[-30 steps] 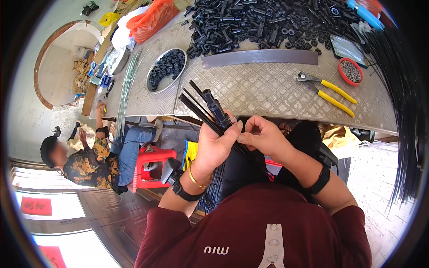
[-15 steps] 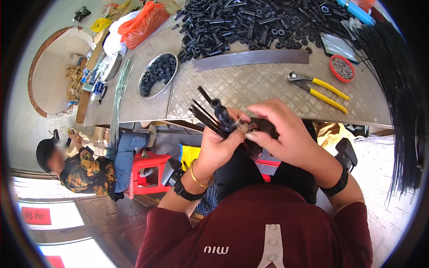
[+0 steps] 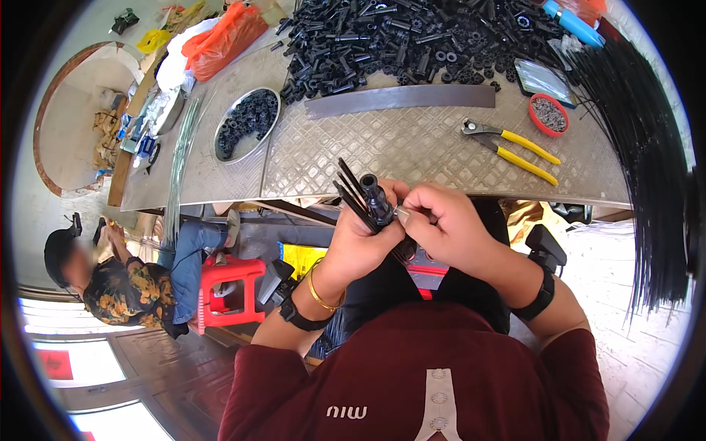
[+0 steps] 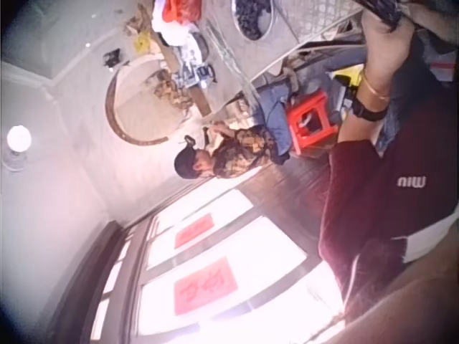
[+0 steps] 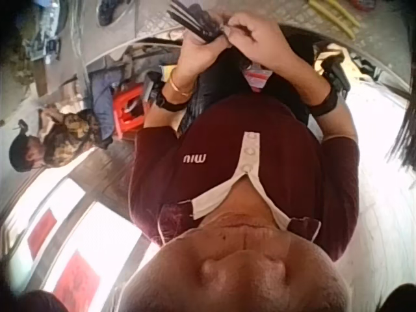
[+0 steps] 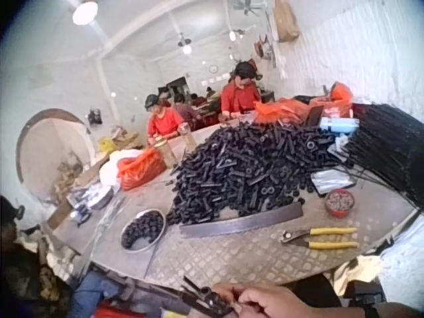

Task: Assembling black plastic components using pliers and zip ties at a workbench in a factory setting.

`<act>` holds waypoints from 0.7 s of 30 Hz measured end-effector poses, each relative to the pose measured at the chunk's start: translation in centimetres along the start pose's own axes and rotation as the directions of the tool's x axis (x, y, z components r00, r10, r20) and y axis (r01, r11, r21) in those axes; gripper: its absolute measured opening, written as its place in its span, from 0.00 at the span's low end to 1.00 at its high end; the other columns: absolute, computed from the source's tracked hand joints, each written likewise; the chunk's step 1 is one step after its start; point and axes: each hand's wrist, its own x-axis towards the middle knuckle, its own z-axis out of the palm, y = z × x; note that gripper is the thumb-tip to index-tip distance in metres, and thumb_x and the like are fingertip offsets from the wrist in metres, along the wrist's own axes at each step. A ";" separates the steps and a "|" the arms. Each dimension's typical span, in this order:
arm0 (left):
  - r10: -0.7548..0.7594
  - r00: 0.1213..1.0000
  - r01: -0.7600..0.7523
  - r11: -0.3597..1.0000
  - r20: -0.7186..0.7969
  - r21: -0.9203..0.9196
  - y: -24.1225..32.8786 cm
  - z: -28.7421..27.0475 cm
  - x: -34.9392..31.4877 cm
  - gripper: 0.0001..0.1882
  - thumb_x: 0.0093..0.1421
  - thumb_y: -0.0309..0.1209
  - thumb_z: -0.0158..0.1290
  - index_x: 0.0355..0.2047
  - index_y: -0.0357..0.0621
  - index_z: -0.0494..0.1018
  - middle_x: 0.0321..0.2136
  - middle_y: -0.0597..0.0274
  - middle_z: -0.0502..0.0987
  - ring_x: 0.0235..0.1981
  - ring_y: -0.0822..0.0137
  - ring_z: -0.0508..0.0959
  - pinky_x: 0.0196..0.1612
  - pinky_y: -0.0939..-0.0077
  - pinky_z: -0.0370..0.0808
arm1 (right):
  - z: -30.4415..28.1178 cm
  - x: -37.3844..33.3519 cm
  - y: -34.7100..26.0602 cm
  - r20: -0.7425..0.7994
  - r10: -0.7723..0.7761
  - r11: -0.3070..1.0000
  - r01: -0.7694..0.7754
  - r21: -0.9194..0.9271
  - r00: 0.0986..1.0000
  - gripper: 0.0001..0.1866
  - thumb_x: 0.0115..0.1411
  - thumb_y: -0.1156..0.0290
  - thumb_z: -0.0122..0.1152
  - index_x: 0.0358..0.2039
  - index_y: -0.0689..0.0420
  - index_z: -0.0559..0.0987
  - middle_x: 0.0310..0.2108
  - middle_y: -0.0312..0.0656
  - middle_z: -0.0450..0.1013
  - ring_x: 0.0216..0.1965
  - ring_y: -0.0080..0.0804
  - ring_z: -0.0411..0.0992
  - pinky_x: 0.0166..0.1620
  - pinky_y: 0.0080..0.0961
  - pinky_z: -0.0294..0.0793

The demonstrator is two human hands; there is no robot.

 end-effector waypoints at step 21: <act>-0.100 0.994 0.108 0.966 0.049 -0.236 1.9 -0.2 -0.2 0.13 0.46 0.14 0.51 0.23 0.44 0.61 0.29 0.64 0.67 0.30 0.76 0.66 0.33 0.81 0.64 | -12.7 -2.0 -3.1 0.135 0.088 0.889 -0.016 -0.457 0.987 0.11 0.48 0.67 0.61 0.31 0.56 0.74 0.38 0.41 0.67 0.38 0.39 0.67 0.42 0.33 0.66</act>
